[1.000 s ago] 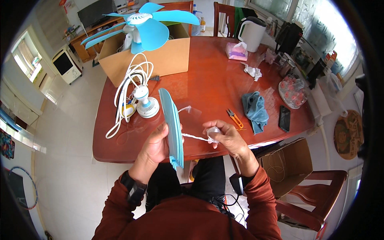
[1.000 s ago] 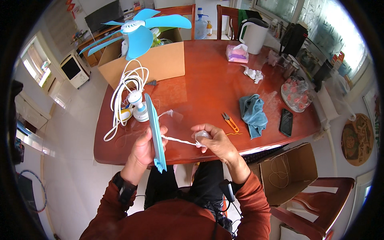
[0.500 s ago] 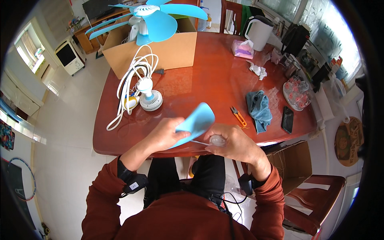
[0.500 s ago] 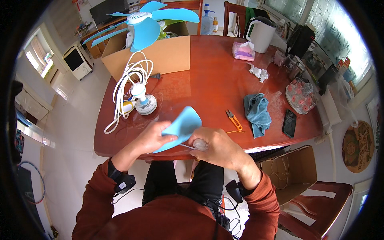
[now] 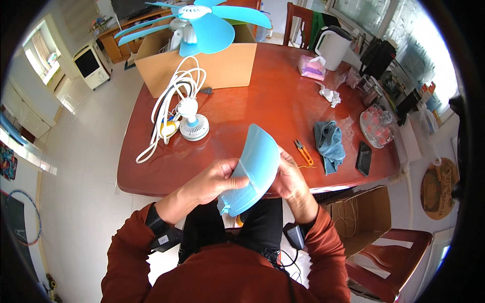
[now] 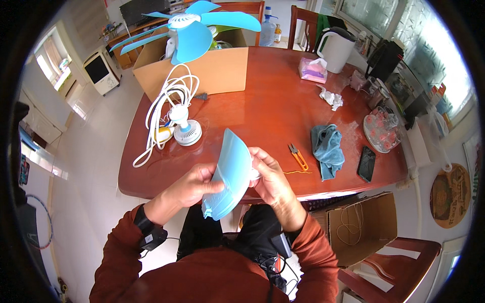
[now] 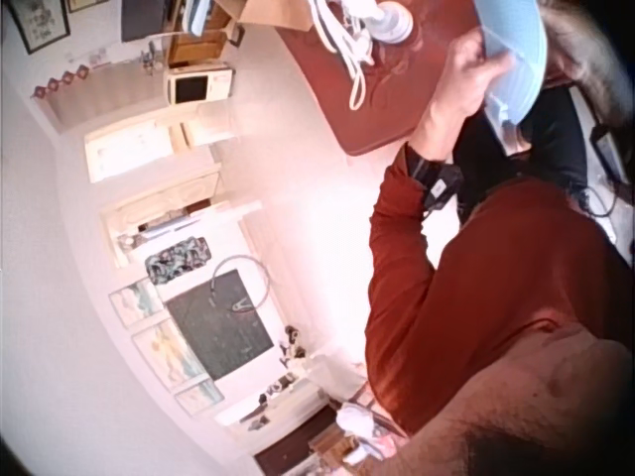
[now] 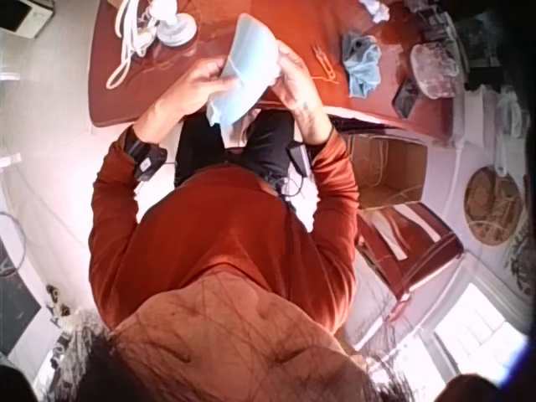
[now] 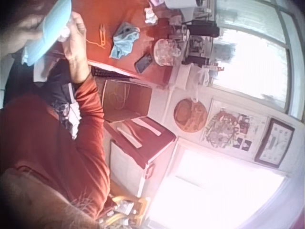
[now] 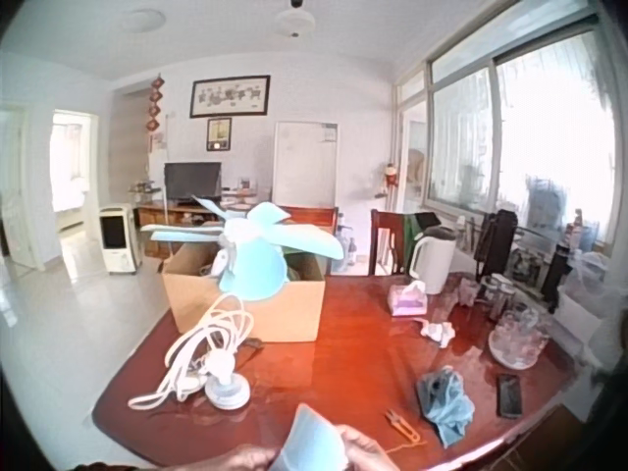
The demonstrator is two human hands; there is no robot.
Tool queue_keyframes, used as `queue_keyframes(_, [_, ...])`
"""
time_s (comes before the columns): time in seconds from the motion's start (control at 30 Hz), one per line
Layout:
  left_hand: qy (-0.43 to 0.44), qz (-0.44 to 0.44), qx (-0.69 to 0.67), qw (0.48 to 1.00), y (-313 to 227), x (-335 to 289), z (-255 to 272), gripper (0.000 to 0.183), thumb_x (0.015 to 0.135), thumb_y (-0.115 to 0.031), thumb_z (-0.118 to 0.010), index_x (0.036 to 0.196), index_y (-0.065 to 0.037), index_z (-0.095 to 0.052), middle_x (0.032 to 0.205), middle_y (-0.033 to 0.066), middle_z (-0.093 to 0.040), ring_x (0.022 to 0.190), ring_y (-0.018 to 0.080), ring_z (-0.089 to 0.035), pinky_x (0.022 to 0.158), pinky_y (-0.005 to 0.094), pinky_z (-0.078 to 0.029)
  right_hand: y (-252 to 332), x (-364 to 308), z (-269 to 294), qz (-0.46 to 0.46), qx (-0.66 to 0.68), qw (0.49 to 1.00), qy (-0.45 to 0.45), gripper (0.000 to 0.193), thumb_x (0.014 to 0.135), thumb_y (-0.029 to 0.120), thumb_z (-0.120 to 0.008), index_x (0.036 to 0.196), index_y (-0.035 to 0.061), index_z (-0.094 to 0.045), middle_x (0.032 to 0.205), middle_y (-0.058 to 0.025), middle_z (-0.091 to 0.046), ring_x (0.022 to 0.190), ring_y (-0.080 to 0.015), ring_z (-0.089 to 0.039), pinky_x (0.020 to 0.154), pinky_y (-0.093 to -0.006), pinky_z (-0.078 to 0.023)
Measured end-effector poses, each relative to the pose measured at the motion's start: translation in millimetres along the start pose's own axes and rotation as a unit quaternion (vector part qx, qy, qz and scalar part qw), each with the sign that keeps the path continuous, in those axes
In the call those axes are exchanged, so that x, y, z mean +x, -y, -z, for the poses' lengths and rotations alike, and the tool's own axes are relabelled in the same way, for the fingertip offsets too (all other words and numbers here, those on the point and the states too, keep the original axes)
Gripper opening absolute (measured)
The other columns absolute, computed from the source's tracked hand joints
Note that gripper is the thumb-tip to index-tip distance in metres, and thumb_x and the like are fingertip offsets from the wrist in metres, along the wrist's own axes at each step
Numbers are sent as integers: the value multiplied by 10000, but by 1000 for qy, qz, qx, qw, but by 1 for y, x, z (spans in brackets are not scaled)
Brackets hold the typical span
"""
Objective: The person assembles a small blue fan by first organizing the power cord and then attaching the blue fan blades to the white motor housing. They secure the blades with a string and place the completed fan into a cardboard box.
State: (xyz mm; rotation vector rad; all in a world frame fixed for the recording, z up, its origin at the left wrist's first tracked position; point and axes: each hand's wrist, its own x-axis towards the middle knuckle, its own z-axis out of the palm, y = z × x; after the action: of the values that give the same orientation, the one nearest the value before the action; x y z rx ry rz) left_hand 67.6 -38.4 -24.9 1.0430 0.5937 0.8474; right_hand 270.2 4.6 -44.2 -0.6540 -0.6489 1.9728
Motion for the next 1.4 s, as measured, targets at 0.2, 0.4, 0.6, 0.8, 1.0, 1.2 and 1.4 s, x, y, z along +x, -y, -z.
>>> queue_keyframes(0.2, [-6, 1, -108, 994, 14, 6, 12, 483, 892, -307, -694, 1239, -2, -549, 1123, 70, -643, 1000, 152, -631, 875, 301, -509, -2, -12, 9, 32, -104, 993, 45, 140, 937, 164, -641, 1010, 49, -608, 885, -48, -656, 726, -133, -654, 585, -258, -547])
queue_keyframes(0.4, [50, 32, -138, 989, 8, -5, 23, 470, 847, -314, -739, 1175, -22, -571, 951, 49, -655, 843, 158, -665, 721, 281, -558, 17, -6, 9, 91, -224, 970, 0, 169, 921, 228, -681, 951, 67, -640, 761, -6, -644, 630, -63, -596, 484, -181, -420])
queue_keyframes(0.6, [-94, 1, -69, 993, 1, -10, 35, 407, 899, -258, -690, 1191, 6, -586, 1058, 53, -661, 934, 124, -633, 817, 267, -512, 24, -25, 7, 30, -363, 930, 41, 229, 899, 262, -714, 833, 47, -670, 683, 40, -588, 598, -29, -519, 504, -186, -384])
queue_keyframes(0.8, [-221, 7, 166, 961, -1, 4, 49, 236, 909, -144, -674, 1072, 25, -648, 944, 27, -675, 812, 105, -637, 724, 250, -512, 10, -45, -9, 189, -706, 681, 42, 196, 875, 209, -682, 813, 24, -668, 714, -61, -651, 635, -178, -635, 584, -309, -499])
queue_keyframes(1.0, [-88, 3, 630, 772, -2, 16, 23, 217, 786, -128, -730, 955, -23, -644, 918, 207, -665, 851, 381, -647, 722, 413, -510, -2, -46, -44, 214, -884, 383, 161, 97, 825, 143, -624, 752, 79, -623, 785, -67, -628, 735, -255, -656, 613, -362, -520])
queue_keyframes(1.2, [190, 145, 528, 815, -17, 12, 11, 328, 819, -247, -741, 1016, -3, -646, 870, 184, -661, 827, 353, -635, 734, 401, -492, 38, -9, -45, 196, -702, 598, 334, 123, 788, 134, -651, 838, 37, -706, 788, -115, -691, 805, -331, -675, 673, -382, -533])
queue_keyframes(1.4, [177, 120, 214, 953, -22, -7, 8, 418, 839, -200, -765, 1143, 45, -616, 1016, 59, -681, 953, 83, -586, 870, 266, -463, 42, 15, -4, -90, -336, 900, 262, 130, 890, 114, -684, 958, 5, -665, 866, -4, -663, 810, -74, -614, 732, -239, -508])
